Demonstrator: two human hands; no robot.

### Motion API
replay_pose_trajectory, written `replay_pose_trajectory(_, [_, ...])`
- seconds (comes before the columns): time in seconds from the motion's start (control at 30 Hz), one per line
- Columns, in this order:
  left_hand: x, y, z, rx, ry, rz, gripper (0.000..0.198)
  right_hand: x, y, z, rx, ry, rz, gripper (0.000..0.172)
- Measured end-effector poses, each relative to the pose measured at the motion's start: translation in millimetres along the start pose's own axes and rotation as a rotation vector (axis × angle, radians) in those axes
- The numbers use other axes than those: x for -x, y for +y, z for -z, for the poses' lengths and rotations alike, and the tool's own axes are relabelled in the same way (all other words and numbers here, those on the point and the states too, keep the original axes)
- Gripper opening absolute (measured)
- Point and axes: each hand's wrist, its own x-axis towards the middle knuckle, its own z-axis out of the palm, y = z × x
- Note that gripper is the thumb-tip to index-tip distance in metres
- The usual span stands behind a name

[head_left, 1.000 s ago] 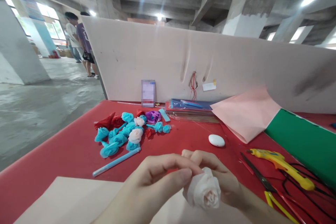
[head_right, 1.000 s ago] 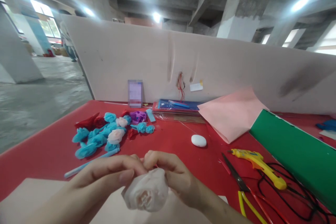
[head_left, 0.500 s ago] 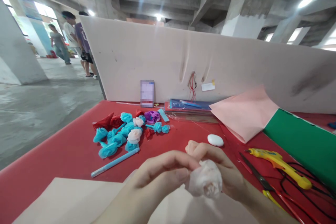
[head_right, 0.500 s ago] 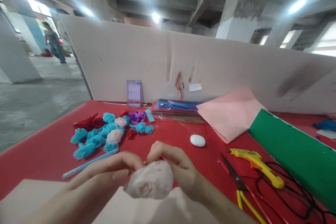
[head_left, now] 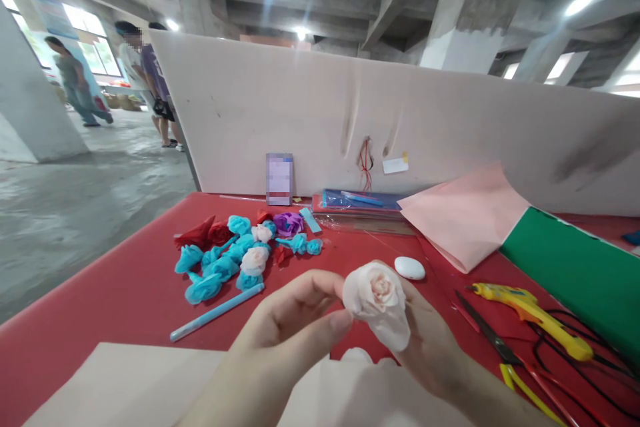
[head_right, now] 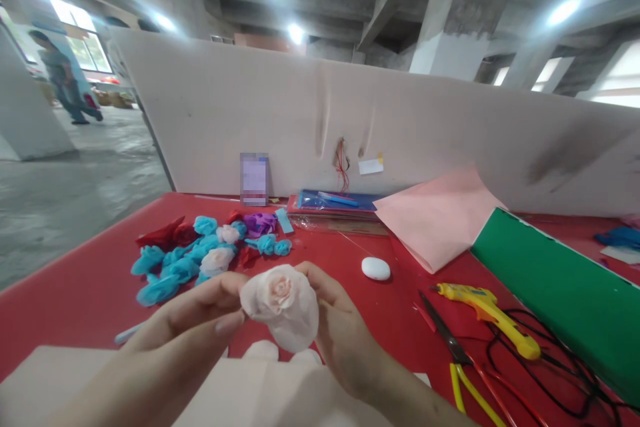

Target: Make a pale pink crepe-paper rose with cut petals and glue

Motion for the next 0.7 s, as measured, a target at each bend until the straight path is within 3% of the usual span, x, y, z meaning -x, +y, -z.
replay_pose_trajectory(0.3, [-1.3,4.6,-2.1,0.111,0.035,-0.002,0.011,2.8,-2.5,-7.3,-0.003,0.048,-0.016,0.029])
replay_pose_trajectory(0.7, [-0.6,3.6,-1.5,0.104,0.031,-0.038,0.012,4.6,0.9,-7.1,-0.097,0.008,-0.037,0.023])
